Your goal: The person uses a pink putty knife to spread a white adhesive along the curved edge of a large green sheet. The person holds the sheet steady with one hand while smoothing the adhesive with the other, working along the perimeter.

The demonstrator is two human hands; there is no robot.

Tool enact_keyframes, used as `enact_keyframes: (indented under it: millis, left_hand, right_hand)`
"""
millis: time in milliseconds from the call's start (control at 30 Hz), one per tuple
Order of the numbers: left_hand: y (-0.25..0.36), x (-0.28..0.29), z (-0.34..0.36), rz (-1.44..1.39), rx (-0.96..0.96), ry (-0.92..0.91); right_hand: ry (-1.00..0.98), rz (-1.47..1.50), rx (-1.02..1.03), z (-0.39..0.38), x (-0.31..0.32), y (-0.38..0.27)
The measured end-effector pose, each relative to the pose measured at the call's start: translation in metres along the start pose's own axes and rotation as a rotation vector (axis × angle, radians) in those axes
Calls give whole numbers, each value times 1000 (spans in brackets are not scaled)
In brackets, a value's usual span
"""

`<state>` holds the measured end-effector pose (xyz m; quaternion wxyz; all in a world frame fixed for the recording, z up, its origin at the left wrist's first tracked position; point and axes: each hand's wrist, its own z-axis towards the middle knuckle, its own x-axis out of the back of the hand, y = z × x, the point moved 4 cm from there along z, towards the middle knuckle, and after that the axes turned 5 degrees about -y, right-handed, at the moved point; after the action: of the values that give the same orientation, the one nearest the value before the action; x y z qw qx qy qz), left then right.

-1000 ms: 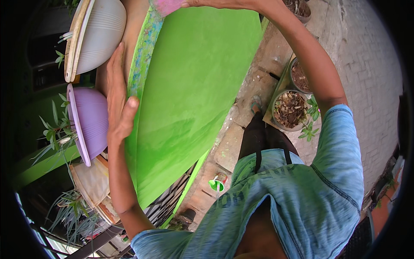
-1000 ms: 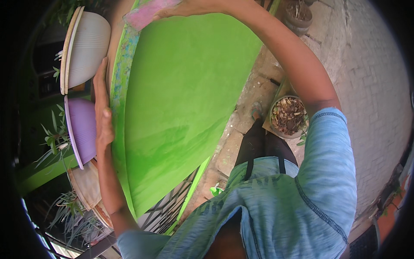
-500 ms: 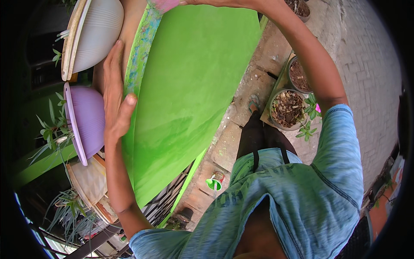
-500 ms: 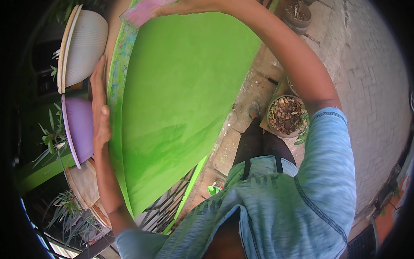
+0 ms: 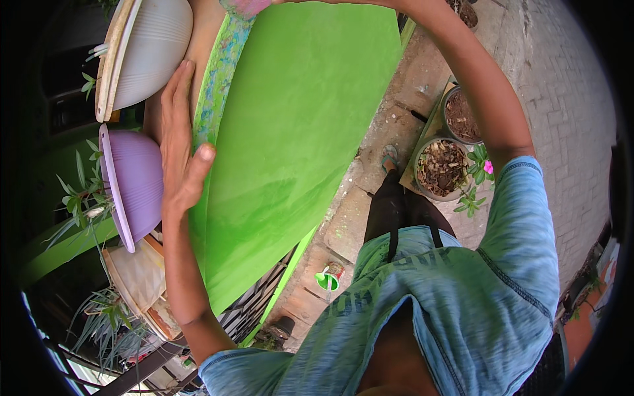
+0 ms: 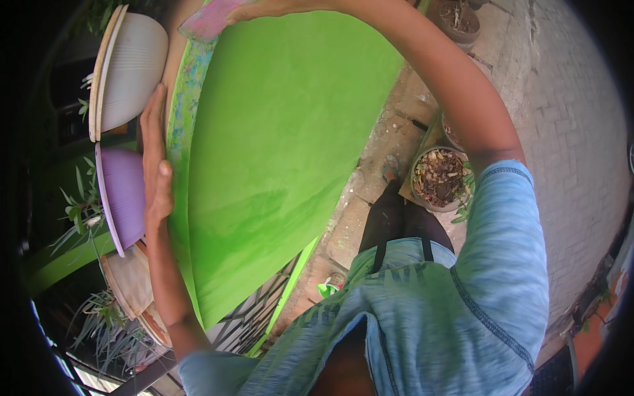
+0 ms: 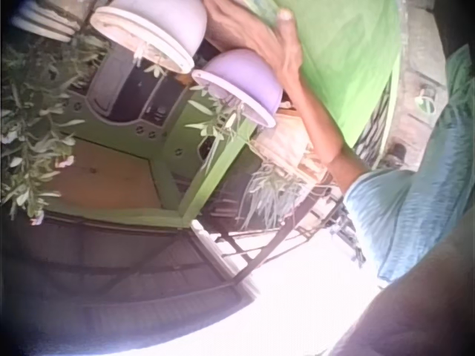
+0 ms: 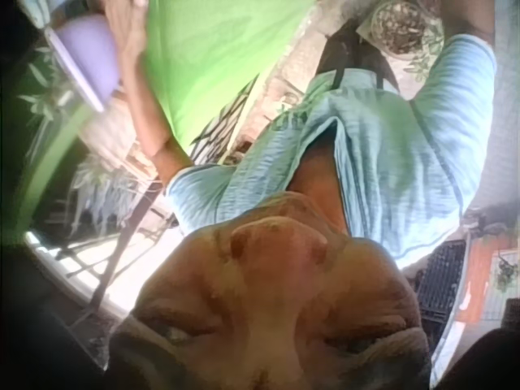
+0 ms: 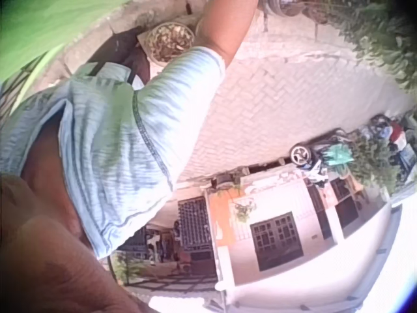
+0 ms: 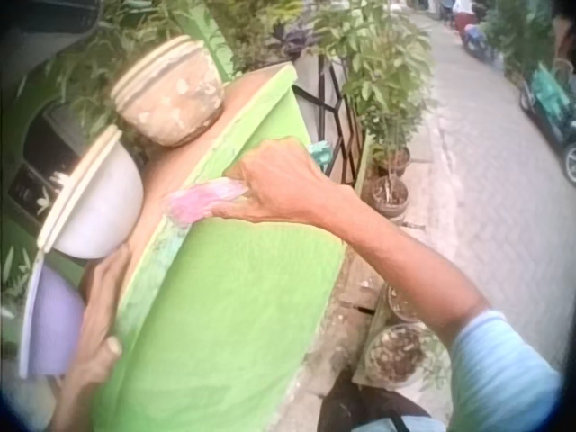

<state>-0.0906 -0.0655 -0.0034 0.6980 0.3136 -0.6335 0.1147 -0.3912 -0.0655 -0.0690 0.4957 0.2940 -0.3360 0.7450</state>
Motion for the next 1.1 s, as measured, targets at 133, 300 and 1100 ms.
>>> enact_keyframes:
  millis: [133, 300, 1100]
  left_hand:
    - [-2, 2, -5, 8, 21, 7]
    - [0, 0, 0, 8, -3, 9]
    - [2, 0, -3, 23, 24, 7]
  right_hand:
    - [102, 67, 75, 3, -11, -24]
    - [103, 52, -19, -5, -5, -9]
    - [105, 55, -15, -6, -14, -18]
